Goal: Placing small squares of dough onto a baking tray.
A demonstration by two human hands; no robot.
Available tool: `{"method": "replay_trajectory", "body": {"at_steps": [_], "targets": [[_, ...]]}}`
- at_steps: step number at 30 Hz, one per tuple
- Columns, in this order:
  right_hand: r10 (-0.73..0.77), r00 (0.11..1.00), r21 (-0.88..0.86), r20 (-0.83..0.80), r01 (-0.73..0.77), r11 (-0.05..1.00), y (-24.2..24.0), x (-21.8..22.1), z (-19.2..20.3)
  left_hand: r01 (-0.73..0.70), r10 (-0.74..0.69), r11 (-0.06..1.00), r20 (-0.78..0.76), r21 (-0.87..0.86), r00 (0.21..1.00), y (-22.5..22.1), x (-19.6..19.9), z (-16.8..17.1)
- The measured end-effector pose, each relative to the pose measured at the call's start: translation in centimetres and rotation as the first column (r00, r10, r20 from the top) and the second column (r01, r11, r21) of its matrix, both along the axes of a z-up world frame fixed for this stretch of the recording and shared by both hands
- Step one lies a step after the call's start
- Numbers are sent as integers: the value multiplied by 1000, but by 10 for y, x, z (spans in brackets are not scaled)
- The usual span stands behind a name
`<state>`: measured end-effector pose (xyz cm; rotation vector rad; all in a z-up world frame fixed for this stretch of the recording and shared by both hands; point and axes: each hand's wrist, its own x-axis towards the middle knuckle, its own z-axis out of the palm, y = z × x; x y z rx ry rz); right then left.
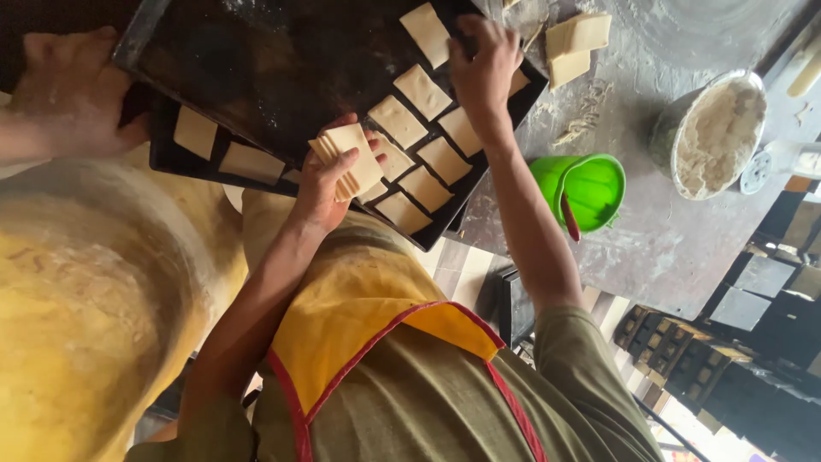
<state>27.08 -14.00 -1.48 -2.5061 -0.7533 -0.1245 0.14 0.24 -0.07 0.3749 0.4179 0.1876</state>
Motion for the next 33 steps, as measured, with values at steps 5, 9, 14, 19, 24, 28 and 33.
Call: {"method": "replay_trajectory", "body": {"at_steps": [5, 9, 14, 19, 24, 28, 33], "targets": [[142, 985, -143, 96, -127, 982, 9, -23, 0, 27, -27, 1000, -4, 4, 1000, 1, 0, 3], [106, 967, -198, 230, -61, 978, 5, -14, -6, 40, -40, 999, -20, 10, 999, 1, 1, 0], [68, 961, -216, 267, -9, 976, -4, -6, -4, 39, -39, 999, -16, -1, 999, 0, 2, 1], [64, 974, -170, 217, -27, 985, -6, -13, -4, 58, -59, 998, -34, -4, 998, 3, 3, 4], [151, 985, -153, -85, -162, 975, -14, -50, -3, 62, -63, 998, -47, -24, 997, 5, 4, 6], [206, 966, -118, -159, -225, 967, -8, -77, 8, 74, -74, 997, -9, 30, 997, 4, 3, 4], [161, 973, -115, -164, -181, 977, -5, -88, 32, 59, -59, 998, -14, 9, 998, 3, 3, 3]]}}
